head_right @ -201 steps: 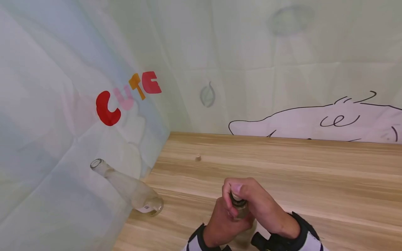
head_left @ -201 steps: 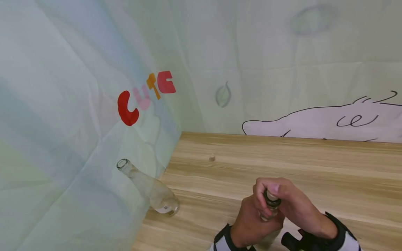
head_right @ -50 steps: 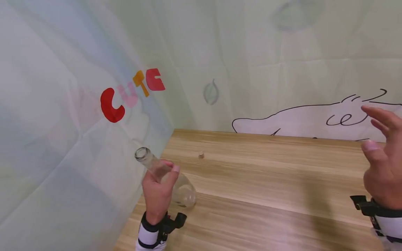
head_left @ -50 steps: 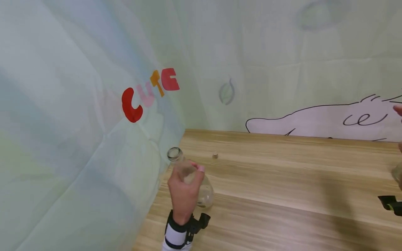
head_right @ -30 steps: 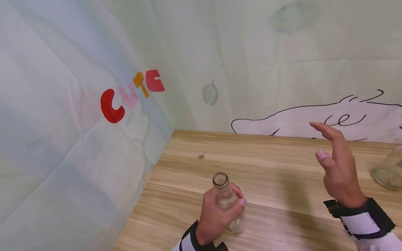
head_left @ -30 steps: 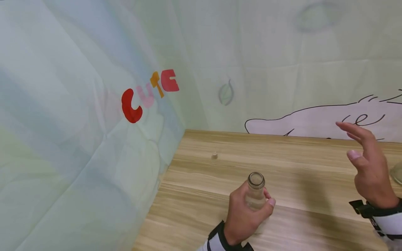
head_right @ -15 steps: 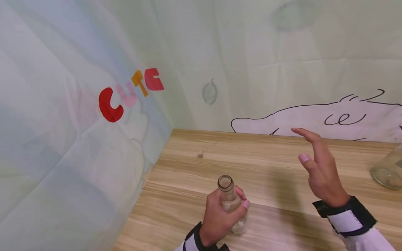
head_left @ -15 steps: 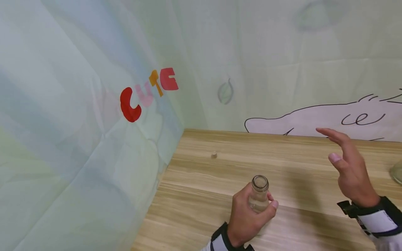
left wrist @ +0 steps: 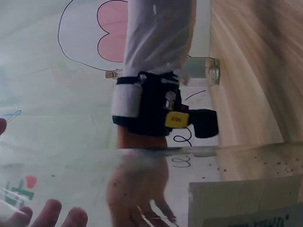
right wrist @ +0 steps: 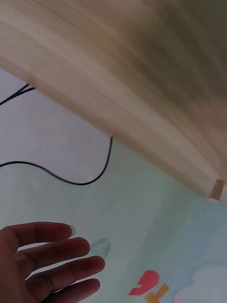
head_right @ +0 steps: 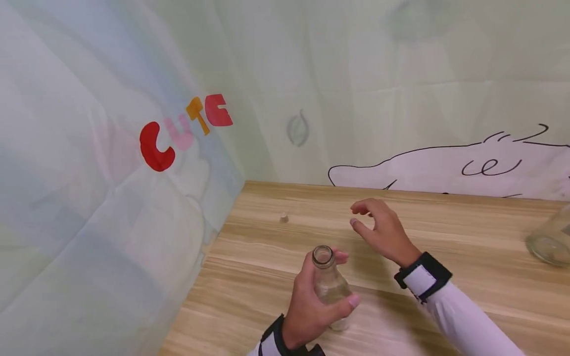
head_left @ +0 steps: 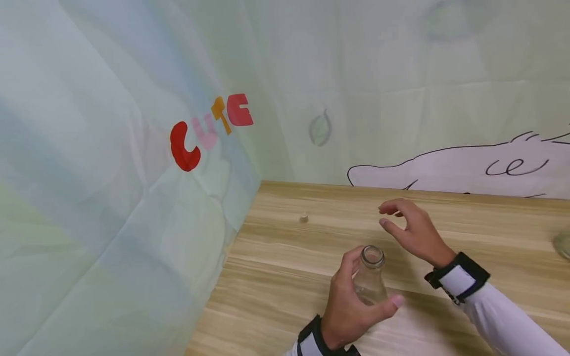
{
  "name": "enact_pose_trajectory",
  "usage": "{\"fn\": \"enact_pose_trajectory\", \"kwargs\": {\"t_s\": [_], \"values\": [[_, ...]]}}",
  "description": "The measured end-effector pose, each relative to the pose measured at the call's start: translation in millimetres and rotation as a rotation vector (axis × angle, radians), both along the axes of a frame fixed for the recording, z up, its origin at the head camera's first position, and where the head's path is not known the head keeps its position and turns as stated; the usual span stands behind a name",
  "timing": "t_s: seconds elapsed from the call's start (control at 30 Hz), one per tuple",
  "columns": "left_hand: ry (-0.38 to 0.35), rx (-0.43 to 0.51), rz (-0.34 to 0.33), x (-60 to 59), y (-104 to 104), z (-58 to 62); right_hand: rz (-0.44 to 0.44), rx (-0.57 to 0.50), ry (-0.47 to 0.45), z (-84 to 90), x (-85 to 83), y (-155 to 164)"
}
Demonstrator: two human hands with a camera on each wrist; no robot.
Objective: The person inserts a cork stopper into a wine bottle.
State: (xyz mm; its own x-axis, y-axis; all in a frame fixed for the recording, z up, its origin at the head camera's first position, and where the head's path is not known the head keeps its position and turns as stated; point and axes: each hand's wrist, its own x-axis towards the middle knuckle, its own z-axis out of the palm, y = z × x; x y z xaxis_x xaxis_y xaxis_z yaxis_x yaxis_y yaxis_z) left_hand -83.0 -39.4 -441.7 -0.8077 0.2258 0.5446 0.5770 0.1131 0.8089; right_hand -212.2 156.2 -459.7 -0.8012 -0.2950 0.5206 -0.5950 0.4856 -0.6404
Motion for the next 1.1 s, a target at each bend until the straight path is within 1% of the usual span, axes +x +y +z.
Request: {"fn": "enact_pose_trajectory", "kwargs": {"t_s": [0.07, 0.13, 0.23, 0.3, 0.37, 0.47, 0.57, 0.7, 0.8, 0.9, 0.97, 1.03, 1.1], "values": [[0.032, -0.03, 0.023, 0.2, -4, 2.2, 0.046, 0.034, -0.026, -11.0, -13.5, -18], [0.069, -0.039, 0.016, 1.0, -8, 4.8, 0.103, 0.077, -0.03, -22.0, -27.1, -34], [0.15, -0.05, -0.002, 1.6, -14, 7.9, 0.172, 0.152, -0.021, -34.2, -45.3, -54], [0.185, -0.045, -0.008, 2.3, -20, 8.8, 0.192, 0.219, -0.003, -42.3, -56.2, -65], [0.198, -0.036, 0.01, 3.3, -27, 8.0, 0.195, 0.28, 0.001, -47.7, -64.0, -75], [0.153, 0.002, 0.049, 5.1, -37, 4.7, 0.197, 0.342, 0.001, -53.1, -72.0, -90], [0.093, 0.029, 0.082, 4.8, -44, 0.6, 0.2, 0.353, 0.011, -53.4, -77.3, -102], [0.051, 0.032, 0.098, 3.3, -46, -3.9, 0.2, 0.406, 0.044, -58.7, -87.6, -115], [0.035, 0.035, 0.096, 3.7, -45, -5.6, 0.261, 0.45, 0.019, -63.8, -93.9, -122], [0.021, 0.036, 0.097, 4.8, -43, -6.2, 0.354, 0.458, 0.018, -66.9, -95.5, -126], [0.019, 0.031, 0.1, 5.2, -43, -6.0, 0.394, 0.461, 0.044, -67.7, -95.3, -129], [0.019, 0.026, 0.101, 5.1, -44, -5.7, 0.406, 0.474, 0.091, -68.7, -95.7, -130], [0.029, 0.018, 0.103, 4.7, -44, -5.5, 0.409, 0.487, 0.113, -68.9, -96.4, -131]]}}
